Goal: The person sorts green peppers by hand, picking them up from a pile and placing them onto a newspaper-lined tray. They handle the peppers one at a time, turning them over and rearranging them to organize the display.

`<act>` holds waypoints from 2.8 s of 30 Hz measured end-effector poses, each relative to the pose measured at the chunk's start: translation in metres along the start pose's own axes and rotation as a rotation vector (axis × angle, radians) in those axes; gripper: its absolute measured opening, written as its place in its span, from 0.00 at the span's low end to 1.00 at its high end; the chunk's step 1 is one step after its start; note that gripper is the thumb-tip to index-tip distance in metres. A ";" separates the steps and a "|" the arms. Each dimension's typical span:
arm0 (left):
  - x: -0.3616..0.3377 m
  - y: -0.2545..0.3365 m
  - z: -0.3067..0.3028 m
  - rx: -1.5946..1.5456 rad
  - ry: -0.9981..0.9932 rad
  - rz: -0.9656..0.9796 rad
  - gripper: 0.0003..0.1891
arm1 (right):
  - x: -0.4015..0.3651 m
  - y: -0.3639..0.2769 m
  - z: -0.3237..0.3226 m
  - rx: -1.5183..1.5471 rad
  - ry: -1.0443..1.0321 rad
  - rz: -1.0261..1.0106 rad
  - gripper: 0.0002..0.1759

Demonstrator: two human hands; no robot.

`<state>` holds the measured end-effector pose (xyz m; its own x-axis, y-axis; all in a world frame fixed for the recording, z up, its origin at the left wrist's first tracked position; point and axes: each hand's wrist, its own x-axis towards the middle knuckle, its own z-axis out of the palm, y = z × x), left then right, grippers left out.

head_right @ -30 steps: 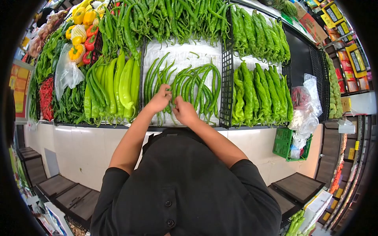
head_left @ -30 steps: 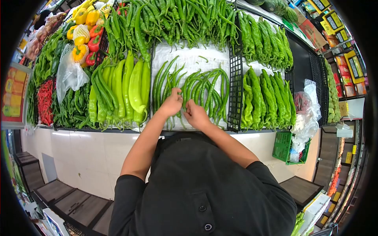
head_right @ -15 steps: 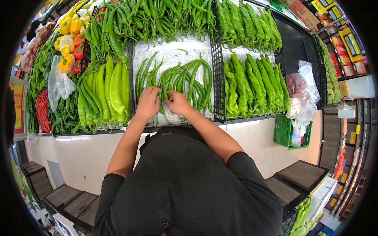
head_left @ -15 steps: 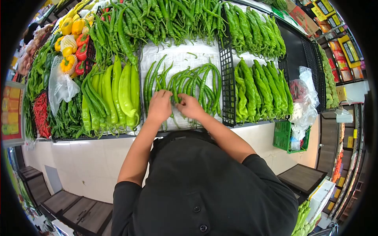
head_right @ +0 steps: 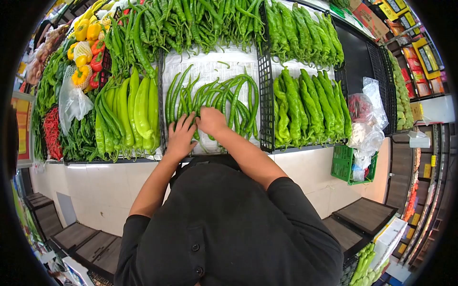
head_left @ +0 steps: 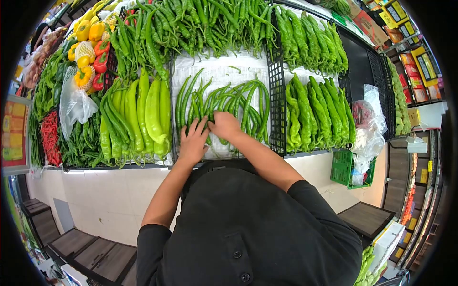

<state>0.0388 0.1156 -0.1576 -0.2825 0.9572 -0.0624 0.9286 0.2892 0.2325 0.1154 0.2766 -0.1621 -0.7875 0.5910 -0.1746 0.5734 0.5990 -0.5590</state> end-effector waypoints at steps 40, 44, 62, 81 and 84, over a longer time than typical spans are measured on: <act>0.000 0.000 0.002 -0.133 0.067 -0.019 0.46 | -0.029 0.013 -0.015 0.170 -0.025 -0.048 0.18; -0.001 0.002 -0.002 -0.141 0.079 0.000 0.46 | -0.056 0.018 -0.024 -0.024 -0.128 -0.102 0.20; 0.001 0.005 0.001 -0.118 0.049 0.012 0.36 | -0.065 0.023 0.009 -0.127 -0.011 -0.189 0.17; -0.012 0.017 -0.030 -0.327 0.148 -0.047 0.31 | -0.102 0.098 -0.070 0.026 0.157 -0.014 0.16; -0.021 0.010 -0.044 -0.525 0.256 -0.113 0.28 | -0.103 0.094 -0.070 0.059 0.177 -0.015 0.16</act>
<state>0.0432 0.0982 -0.1113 -0.4823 0.8696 0.1056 0.6642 0.2844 0.6914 0.2663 0.3101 -0.1400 -0.7410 0.6711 -0.0236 0.5435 0.5788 -0.6080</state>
